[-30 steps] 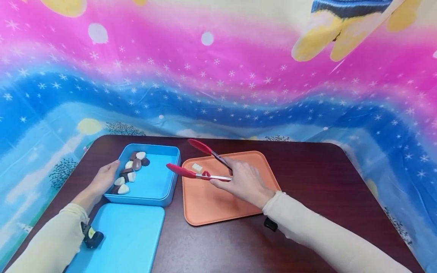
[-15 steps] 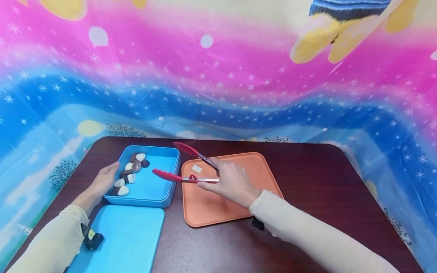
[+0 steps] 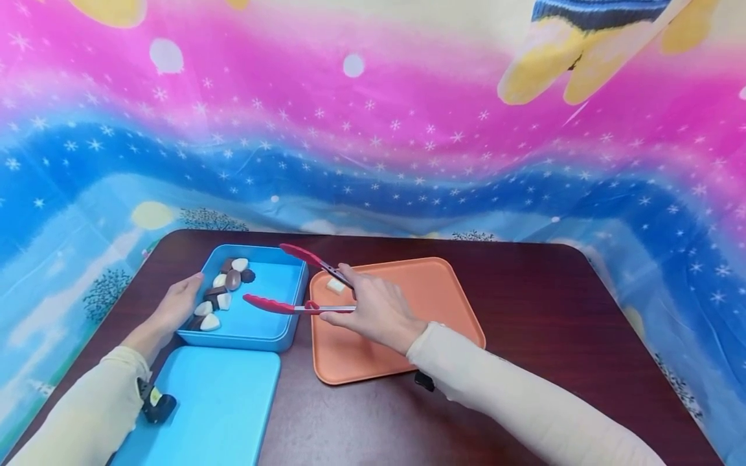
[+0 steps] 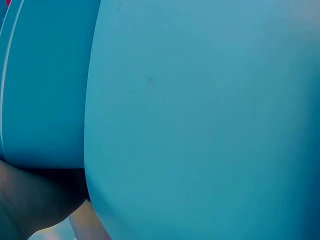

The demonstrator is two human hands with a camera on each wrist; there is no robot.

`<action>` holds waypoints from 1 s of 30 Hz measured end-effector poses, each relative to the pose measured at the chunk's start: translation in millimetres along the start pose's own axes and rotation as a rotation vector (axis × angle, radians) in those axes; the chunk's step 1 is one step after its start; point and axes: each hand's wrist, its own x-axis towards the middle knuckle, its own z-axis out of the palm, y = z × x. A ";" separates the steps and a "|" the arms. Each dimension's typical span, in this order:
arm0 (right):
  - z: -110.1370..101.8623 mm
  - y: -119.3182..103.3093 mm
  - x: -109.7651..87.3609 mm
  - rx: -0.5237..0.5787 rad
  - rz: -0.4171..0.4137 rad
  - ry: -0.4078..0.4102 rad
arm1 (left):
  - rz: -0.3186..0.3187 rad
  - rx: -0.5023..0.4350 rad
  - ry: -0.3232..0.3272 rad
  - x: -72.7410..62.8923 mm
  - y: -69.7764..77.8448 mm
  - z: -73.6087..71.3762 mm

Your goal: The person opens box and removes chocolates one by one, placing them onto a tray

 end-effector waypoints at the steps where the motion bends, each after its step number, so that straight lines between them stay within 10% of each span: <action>1: 0.5 -1.0 1.0 0.001 -0.001 -0.006 | 0.000 0.000 0.003 0.1 -0.1 -0.1; 30: 16.4 -50.4 30.5 -0.247 -0.173 -0.145 | -0.002 -0.003 0.021 2.4 2.9 -0.4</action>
